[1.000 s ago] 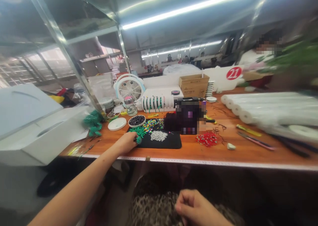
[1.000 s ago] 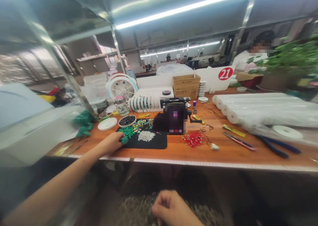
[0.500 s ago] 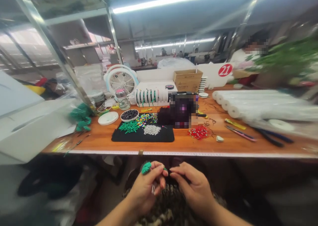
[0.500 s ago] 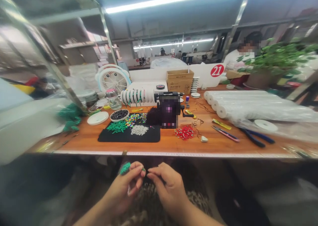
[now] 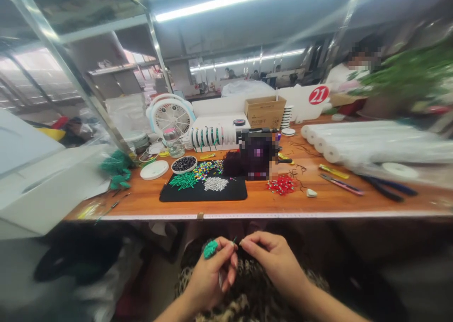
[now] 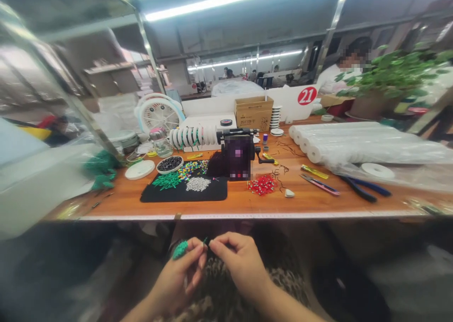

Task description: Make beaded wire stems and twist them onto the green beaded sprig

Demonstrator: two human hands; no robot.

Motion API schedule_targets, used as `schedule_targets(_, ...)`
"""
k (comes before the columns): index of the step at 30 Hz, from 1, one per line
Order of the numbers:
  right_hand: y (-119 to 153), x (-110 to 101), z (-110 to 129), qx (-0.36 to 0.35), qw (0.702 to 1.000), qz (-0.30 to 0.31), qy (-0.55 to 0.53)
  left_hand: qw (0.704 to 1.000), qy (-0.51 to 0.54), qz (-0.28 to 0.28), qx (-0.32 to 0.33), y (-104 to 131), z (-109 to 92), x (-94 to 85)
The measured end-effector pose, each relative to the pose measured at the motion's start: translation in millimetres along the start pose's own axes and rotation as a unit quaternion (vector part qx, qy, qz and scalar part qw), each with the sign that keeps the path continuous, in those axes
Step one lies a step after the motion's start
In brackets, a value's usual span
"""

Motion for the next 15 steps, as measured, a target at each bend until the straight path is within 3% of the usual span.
schedule_targets(5,4.3,1.2,2.6,0.008,1.0,-0.011,0.004,1.0,0.005,-0.012,-0.002,-3.0,5.7,-3.6)
schedule_targets(15,5.0,-1.2,0.1,-0.002,0.999,-0.03,0.032,0.999,0.003,-0.041,0.024,-3.8,-2.4,-7.7)
Point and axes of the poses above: each hand's wrist, its own y-axis away from the middle knuckle, its own x-axis out of the palm, z = x × y, the point moved 10 cm from there along -y, towards the middle knuckle, and after that the axes turned 13 degrees about -x, right-handed, at the moved point
